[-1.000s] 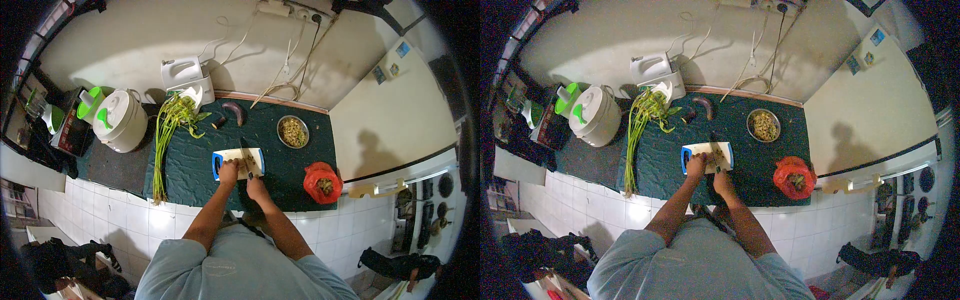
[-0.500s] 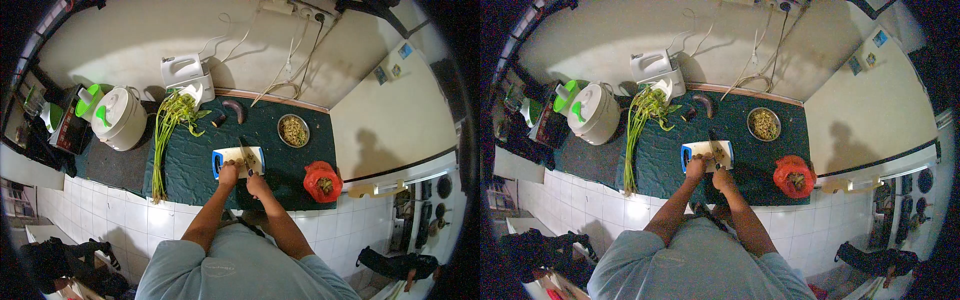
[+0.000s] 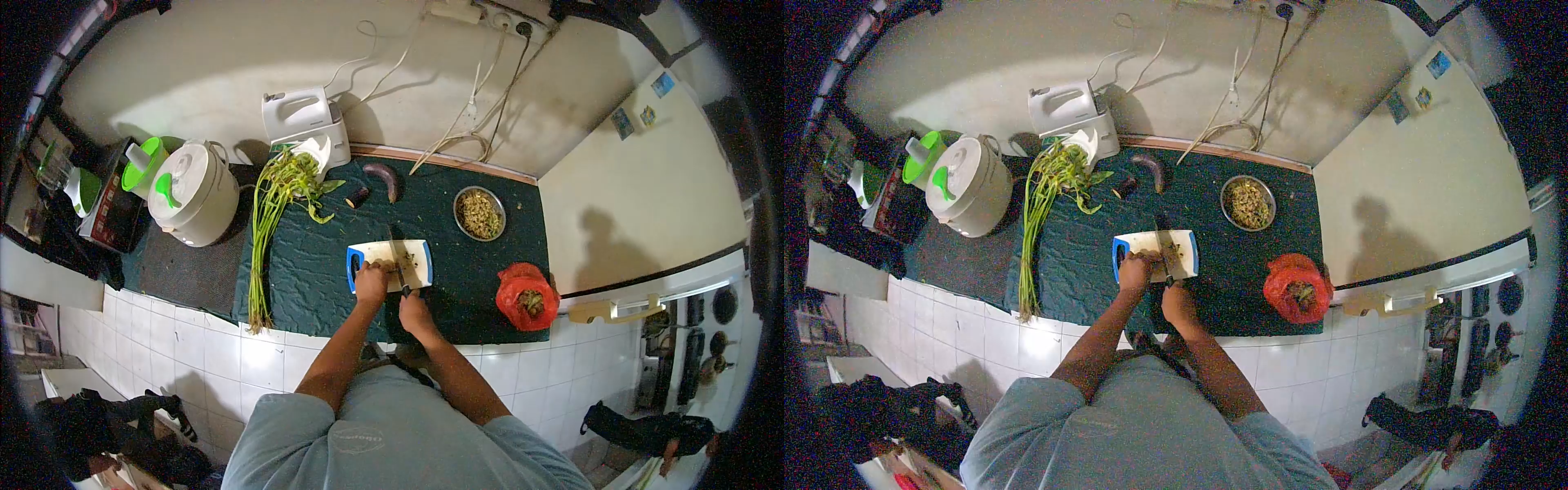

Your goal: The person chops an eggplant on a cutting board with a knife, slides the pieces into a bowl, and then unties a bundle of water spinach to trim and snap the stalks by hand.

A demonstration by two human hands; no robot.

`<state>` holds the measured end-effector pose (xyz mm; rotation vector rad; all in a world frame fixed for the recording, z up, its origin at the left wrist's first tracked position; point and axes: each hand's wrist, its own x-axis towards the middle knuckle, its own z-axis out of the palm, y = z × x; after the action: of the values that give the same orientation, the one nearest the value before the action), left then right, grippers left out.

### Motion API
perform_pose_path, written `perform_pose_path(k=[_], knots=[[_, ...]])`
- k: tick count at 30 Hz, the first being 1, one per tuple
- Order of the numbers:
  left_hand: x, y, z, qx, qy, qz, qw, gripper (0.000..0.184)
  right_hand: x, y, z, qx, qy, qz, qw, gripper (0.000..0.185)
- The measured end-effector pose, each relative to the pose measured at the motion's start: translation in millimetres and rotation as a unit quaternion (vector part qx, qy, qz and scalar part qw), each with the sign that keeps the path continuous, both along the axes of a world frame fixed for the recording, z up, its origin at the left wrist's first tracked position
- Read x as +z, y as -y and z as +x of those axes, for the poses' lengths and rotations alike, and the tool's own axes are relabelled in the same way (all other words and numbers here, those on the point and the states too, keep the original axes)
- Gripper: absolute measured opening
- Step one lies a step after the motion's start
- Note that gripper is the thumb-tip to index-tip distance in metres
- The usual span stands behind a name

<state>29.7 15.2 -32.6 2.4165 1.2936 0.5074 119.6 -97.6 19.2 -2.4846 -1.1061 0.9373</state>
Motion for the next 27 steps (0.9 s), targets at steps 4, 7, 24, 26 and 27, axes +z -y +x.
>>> perform_pose_path(k=[4, 7, 24, 26, 27], knots=[[30.3, 5.8, -2.6, 0.033, 0.010, -0.034, 0.999, 0.019, -2.3, -10.1, 7.7, 0.031, 0.026, 0.027, 0.999, 0.035], [28.1, 2.9, -0.4, 0.083, 0.022, -0.082, 0.993, 0.023, 30.2, -24.6, 13.7, 0.005, -0.026, -0.021, 0.999, 0.034], [20.9, 2.7, -1.4, 0.090, 0.020, -0.115, 0.989, 0.022, 6.4, 2.4, -11.1, 0.009, 0.007, 0.008, 1.000, 0.037], [19.9, 1.8, -1.9, 0.078, 0.023, -0.109, 0.991, 0.022, 1.6, 4.8, -14.1, -0.021, -0.003, 0.021, 1.000, 0.038], [21.4, 0.5, -0.8, 0.082, 0.024, -0.108, 0.991, 0.022, 16.4, 0.3, -13.0, -0.007, -0.002, 0.045, 0.999, 0.038]])
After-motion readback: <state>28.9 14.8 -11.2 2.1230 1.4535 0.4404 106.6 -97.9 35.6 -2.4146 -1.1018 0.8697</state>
